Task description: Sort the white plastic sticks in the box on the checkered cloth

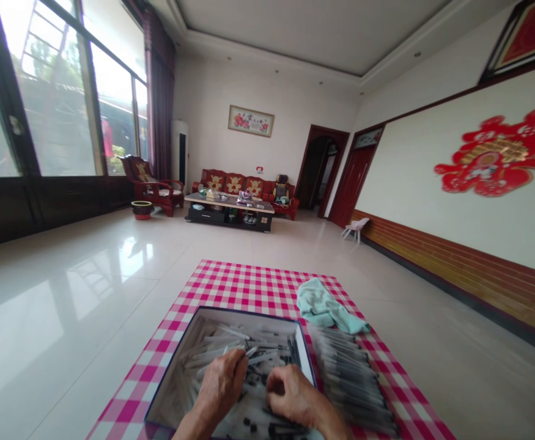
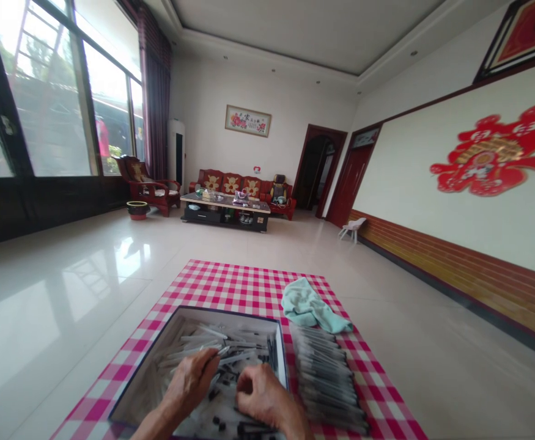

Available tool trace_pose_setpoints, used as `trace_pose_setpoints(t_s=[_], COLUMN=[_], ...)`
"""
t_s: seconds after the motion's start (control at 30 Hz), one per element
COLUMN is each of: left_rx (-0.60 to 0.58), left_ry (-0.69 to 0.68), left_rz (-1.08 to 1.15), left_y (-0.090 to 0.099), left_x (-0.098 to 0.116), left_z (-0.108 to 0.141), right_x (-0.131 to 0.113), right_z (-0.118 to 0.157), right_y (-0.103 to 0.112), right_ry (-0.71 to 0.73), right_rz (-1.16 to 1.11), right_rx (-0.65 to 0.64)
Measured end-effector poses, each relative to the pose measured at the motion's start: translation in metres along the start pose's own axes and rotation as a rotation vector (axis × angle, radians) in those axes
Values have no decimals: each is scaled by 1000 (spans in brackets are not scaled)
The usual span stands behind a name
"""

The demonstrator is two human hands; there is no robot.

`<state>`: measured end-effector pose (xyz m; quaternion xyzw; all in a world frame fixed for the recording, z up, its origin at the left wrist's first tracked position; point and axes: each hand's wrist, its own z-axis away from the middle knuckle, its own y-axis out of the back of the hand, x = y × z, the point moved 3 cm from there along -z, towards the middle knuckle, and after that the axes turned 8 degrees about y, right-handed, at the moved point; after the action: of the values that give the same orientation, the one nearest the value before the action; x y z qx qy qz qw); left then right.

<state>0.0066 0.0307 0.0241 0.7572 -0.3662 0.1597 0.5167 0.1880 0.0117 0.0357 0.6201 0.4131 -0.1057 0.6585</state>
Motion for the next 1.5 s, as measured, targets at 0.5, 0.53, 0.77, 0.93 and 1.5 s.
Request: trace_pose_setpoints(t_s=[0.5,0.53,0.77,0.93,1.5], left_rx=[-150,-148,-117,-78,-200], left_ry=[-155,-158,-194,-205,-162], left_rz=[96,92,89,79,79], left_y=[-2,-2,-3,0,-4], left_x=[11,11,11,13,12], left_z=[5,5,7,6,5], right_x=[0,-1,-2,-3,-4], right_z=[-4,-4,-5,-3,-11], right_y=[19,18,16,15,-6], right_ry=[70,84,97,80,-66], right_rz=[-154,-153,-170,-200,-691], right_rx=[345,338,342,356,316])
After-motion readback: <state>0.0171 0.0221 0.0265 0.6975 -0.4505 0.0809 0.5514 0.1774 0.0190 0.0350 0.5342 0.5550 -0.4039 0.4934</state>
